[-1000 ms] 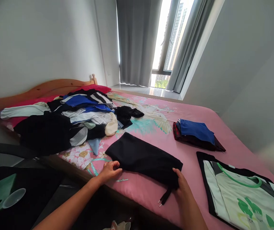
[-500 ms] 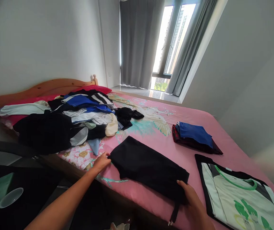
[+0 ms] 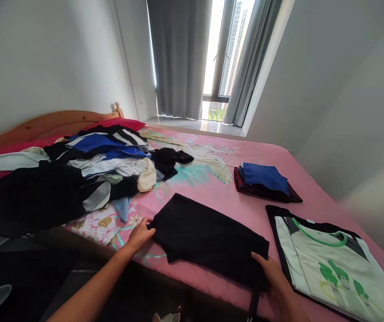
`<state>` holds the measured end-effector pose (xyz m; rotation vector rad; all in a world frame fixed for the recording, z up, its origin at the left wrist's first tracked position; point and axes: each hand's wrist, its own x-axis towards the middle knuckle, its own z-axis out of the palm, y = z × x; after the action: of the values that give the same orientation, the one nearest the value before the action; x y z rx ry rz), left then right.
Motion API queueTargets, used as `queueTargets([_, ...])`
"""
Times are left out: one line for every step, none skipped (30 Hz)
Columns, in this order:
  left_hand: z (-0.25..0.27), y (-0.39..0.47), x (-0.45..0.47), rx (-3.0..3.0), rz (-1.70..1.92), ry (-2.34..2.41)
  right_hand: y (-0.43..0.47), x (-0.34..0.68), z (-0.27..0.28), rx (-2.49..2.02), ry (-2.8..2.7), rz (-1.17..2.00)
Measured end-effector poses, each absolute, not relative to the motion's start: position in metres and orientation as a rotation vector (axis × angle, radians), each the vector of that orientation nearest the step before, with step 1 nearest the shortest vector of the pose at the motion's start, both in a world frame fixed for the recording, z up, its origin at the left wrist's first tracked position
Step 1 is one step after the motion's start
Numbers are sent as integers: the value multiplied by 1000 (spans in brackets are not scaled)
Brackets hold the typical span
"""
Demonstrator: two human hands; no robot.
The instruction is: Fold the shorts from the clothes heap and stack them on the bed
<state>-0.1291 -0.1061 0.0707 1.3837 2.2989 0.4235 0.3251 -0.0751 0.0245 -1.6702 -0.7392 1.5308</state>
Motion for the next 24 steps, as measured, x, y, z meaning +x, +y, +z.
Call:
queueTargets([70, -110, -131, 1387, 417, 2299, -76, 328, 24, -1674, -717, 1580])
queueTargets([70, -114, -134, 1392, 408, 2300, -77, 331, 23, -1669, -702, 1627])
queueTargets([69, -119, -138, 1398, 397, 2301, -78, 335, 22, -1669, -711, 1655])
queueTargets([69, -124, -143, 1402, 386, 2306, -78, 339, 22, -1679, -758, 1653])
queueTargets([69, -128, -147, 1412, 394, 2313, -76, 344, 23, -1713, -827, 1610])
queueTargets([70, -130, -150, 1439, 434, 2316, -74, 348, 25, -1773, -906, 1516])
queueTargets([70, -131, -153, 1487, 506, 2308, -71, 352, 28, -1864, -985, 1362])
queueTargets([72, -129, -153, 1554, 597, 2283, -68, 356, 32, -1964, -1059, 1160])
queueTargets([74, -124, -152, 1629, 693, 2243, -64, 358, 37, -2036, -1118, 938])
queueTargets([76, -117, -149, 1705, 778, 2191, -60, 358, 42, -2057, -1171, 745])
queueTargets([79, -108, -144, 1776, 835, 2133, -56, 357, 48, -2031, -1228, 607])
queueTargets([81, -97, -138, 1839, 848, 2077, -51, 354, 54, -1966, -1301, 532])
queueTargets([83, -85, -130, 1904, 822, 2025, -47, 350, 59, -1885, -1369, 501])
queueTargets([84, -71, -122, 1971, 770, 1974, -42, 346, 62, -1810, -1431, 507])
queueTargets([85, -57, -114, 2034, 703, 1927, -38, 341, 64, -1763, -1480, 531])
queueTargets([85, -43, -107, 2086, 634, 1890, -33, 338, 64, -1740, -1516, 566])
queueTargets([84, -28, -101, 2120, 572, 1866, -29, 336, 62, -1736, -1534, 611])
queueTargets([83, -13, -96, 2138, 527, 1859, -25, 335, 59, -1738, -1537, 668])
queueTargets([82, 1, -92, 2141, 497, 1865, -21, 336, 55, -1740, -1527, 727])
queueTargets([81, 14, -90, 2137, 476, 1877, -18, 338, 51, -1737, -1514, 783])
queueTargets([80, 27, -88, 2134, 448, 1890, -14, 341, 47, -1731, -1500, 828])
queueTargets([80, 38, -88, 2131, 420, 1902, -11, 344, 43, -1727, -1495, 861])
queueTargets([81, 47, -87, 2127, 392, 1913, -9, 348, 41, -1729, -1500, 882])
queueTargets([82, 55, -87, 2125, 367, 1918, -6, 351, 39, -1735, -1524, 899])
